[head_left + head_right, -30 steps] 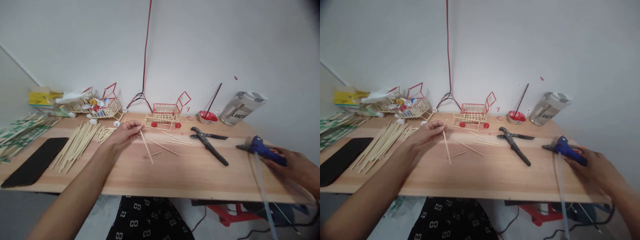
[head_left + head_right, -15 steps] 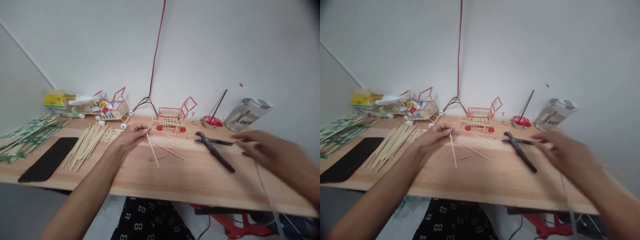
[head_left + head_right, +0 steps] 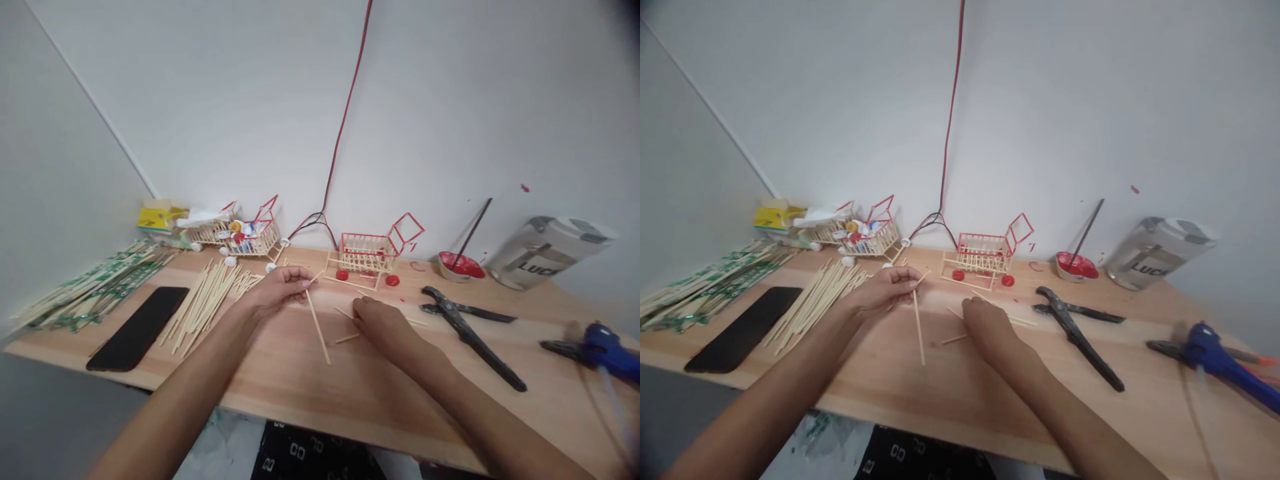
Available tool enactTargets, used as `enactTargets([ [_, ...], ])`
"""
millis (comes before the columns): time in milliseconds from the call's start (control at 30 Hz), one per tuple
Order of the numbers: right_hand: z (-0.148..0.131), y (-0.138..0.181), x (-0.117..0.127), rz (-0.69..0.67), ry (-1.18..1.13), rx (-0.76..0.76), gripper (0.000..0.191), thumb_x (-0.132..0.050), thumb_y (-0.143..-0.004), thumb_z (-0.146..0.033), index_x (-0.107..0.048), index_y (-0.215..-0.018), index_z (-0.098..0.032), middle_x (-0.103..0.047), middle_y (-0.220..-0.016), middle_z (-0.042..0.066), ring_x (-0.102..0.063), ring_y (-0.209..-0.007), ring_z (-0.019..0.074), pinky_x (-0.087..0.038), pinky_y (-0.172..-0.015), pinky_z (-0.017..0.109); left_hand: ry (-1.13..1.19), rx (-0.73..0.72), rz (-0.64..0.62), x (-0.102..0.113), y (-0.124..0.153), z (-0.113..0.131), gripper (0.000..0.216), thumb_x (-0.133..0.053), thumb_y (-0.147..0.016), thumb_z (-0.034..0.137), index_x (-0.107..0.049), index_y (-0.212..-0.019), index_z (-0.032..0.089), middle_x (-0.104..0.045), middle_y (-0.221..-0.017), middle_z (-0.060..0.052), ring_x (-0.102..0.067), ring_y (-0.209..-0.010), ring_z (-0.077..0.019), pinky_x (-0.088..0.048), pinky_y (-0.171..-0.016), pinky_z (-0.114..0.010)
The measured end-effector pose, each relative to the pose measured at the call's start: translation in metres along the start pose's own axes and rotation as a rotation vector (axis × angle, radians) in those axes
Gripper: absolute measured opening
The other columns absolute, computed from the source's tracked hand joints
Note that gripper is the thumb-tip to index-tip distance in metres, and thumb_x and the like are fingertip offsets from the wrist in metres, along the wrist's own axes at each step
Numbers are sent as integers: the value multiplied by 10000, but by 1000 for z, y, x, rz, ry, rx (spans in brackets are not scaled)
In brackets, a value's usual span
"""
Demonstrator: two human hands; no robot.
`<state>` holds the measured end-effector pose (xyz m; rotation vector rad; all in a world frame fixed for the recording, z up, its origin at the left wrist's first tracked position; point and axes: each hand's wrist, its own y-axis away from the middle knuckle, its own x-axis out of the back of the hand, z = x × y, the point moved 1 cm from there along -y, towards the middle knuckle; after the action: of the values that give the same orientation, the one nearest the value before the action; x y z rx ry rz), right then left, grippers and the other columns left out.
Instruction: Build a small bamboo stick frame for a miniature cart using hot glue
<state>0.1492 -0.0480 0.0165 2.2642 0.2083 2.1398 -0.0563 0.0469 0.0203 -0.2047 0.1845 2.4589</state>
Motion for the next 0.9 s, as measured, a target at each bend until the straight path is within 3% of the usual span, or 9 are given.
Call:
enactTargets([
  [133,9,-4,-6,17,-85,-36,163,-445,-857,-160,-607,-854,-141,-675,-892,113,-619,-800,217,-357,-626,277,-23,10,2,0,-7,0,328,-818,-606,285,-708,-874,130,-645,-721,-16,-543,-581,-65,-439,-594,-207],
  [233,18,-5,-5,108,-321,-54,137,-454,-836,-173,-588,-813,-164,-666,-797,62,-593,-723,171,-361,-617,256,-49,10,-4,1,-7,1,311,-801,-628,286,-722,-886,132,-657,-746,-29,-535,-582,-65,-432,-595,-210],
  [367,17,-4,1,232,-640,-12,153,-475,-838,-264,-595,-897,-190,-656,-796,21,-576,-696,150,-394,-638,257,-50,-11,22,3,-5,-6,265,-764,-677,274,-719,-896,131,-653,-741,-33,-531,-579,-71,-423,-594,-217],
  [500,2,-4,2,200,-903,47,143,-499,-827,-291,-583,-892,-195,-636,-798,8,-560,-687,130,-399,-612,241,-65,-22,30,2,-2,-14,265,-741,-707,300,-713,-920,145,-619,-685,-15,-544,-576,-84,-414,-582,-219],
  [700,-8,-5,-2,69,-1202,31,150,-525,-814,-329,-551,-840,-184,-471,-603,-56,-388,-488,72,-311,-480,213,-116,-21,47,-2,0,-12,257,-719,-733,307,-708,-933,147,-620,-692,-22,-535,-583,-86,-403,-573,-211],
  [900,-7,-3,0,37,-1314,16,163,-549,-803,-337,-540,-851,-181,-428,-576,-72,-340,-467,59,-280,-455,204,-110,7,13,-7,1,-13,228,-716,-737,292,-712,-922,157,-633,-698,-17,-537,-579,-80,-412,-581,-210],
])
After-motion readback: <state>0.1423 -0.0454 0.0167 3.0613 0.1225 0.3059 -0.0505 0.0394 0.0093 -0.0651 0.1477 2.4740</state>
